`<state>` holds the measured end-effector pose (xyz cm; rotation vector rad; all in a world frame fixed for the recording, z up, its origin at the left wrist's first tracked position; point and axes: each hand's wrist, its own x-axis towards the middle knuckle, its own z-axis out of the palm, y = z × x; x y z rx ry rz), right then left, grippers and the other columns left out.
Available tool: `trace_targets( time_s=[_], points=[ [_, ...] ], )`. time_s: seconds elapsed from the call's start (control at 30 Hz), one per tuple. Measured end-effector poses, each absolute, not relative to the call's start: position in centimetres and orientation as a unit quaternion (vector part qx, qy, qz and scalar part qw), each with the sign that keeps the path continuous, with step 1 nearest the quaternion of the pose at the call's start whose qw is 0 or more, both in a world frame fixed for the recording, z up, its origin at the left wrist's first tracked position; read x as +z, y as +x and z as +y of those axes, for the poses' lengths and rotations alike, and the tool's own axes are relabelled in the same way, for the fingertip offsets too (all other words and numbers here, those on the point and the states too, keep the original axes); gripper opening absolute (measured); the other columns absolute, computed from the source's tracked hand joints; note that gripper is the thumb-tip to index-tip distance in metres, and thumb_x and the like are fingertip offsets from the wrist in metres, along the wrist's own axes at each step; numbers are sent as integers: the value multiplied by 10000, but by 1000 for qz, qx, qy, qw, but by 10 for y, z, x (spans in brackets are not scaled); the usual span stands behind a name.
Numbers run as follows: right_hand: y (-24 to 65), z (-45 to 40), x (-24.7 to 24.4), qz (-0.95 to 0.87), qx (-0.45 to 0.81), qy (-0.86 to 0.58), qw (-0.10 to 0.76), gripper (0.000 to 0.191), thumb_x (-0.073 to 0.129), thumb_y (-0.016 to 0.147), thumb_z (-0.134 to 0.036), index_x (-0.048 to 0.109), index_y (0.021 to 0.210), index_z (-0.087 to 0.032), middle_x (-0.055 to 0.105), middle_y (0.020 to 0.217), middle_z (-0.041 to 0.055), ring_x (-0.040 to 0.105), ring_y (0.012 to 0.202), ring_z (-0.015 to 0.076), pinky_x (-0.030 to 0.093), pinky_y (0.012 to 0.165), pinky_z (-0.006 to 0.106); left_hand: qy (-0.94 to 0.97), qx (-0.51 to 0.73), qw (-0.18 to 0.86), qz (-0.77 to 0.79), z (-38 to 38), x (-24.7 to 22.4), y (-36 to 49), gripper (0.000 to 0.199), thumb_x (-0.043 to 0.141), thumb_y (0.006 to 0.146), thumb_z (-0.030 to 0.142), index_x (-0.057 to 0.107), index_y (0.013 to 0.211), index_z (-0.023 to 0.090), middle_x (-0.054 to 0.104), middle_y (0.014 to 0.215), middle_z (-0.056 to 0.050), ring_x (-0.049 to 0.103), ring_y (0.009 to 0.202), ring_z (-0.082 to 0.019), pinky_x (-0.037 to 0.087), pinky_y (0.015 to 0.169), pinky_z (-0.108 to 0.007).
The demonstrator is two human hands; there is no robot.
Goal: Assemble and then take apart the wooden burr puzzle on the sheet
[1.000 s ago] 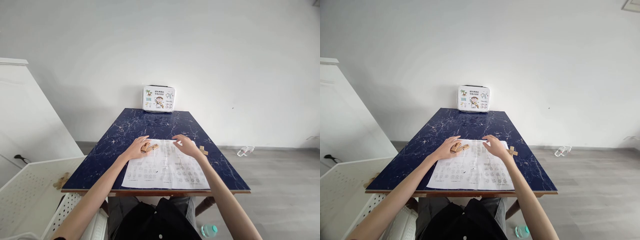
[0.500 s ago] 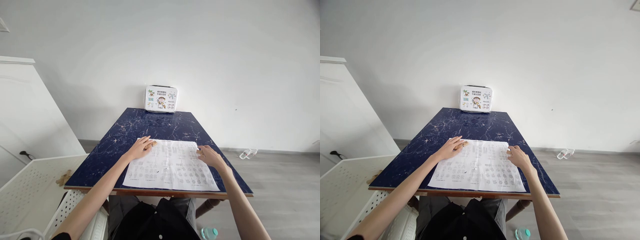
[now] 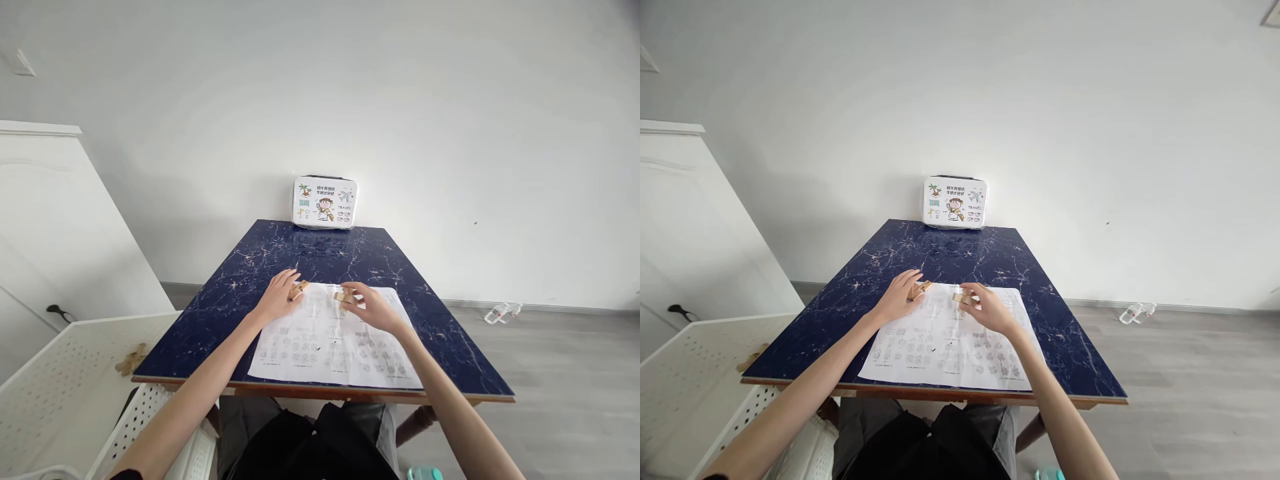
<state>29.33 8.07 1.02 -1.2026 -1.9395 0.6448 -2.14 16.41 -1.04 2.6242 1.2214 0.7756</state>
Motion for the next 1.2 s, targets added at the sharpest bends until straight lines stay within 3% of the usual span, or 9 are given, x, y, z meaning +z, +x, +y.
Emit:
trace_targets(
  time_s=[0.13,0.27,0.4,0.6,0.83,0.93,1.03,1.2],
  points=[
    [255,102,-9,-738,298,-441,414,485,695,922,-373,558,1372,-257,684,1284,106,688,1107,259,609,869,410,886,272,96,362,150,2,-12,565,561,988,497,471,1498,271,525,1528,-105,414,1468,-321,308,1233,-507],
    [233,116,-27,-709,350,-416,449,530,706,909,-390,519,1382,-242,680,1283,115,695,1113,244,609,879,393,892,262,144,340,142,5,-7,786,749,840,542,447,1520,290,537,1521,-109,499,1397,-345,441,1138,-473],
    [225,116,-34,-681,405,-387,471,562,707,919,-439,497,1401,-239,697,1267,124,707,1120,244,600,936,415,880,256,188,351,143,0,-6,881,779,801,599,410,1554,330,607,1456,-108,623,1261,-346,532,998,-465],
    [219,108,-29,-665,467,-331,480,539,734,909,-509,525,1342,-264,683,1356,126,727,1139,268,603,964,454,870,269,217,351,149,-1,-3,777,828,732,639,599,1397,310,633,1431,-97,556,1344,-390,499,1022,-491],
    [219,106,-23,-655,451,-345,499,449,687,925,-572,635,1218,-236,737,1225,105,752,1048,258,625,906,430,861,294,233,343,144,5,0,633,789,779,634,638,1294,298,676,1321,-74,670,1134,-313,537,924,-432],
    [220,107,-24,-656,424,-369,504,419,688,919,-570,702,1146,-218,754,1140,100,753,984,256,631,857,422,859,294,230,351,146,4,-1,618,788,768,647,662,1255,289,681,1331,-75,650,1193,-349,518,973,-466],
    [221,107,-25,-660,385,-388,515,380,713,898,-556,739,1086,-227,725,1192,101,724,1031,253,613,859,393,860,290,225,355,149,1,-1,591,800,752,641,684,1211,287,699,1318,-67,576,1323,-385,459,1077,-505],
    [223,107,-23,-680,333,-404,514,304,714,906,-524,765,1016,-246,694,1160,93,689,997,228,576,746,309,868,276,219,349,150,2,-1,439,741,794,641,728,999,253,755,1078,-45,636,1233,-375,479,1053,-497]
  ],
)
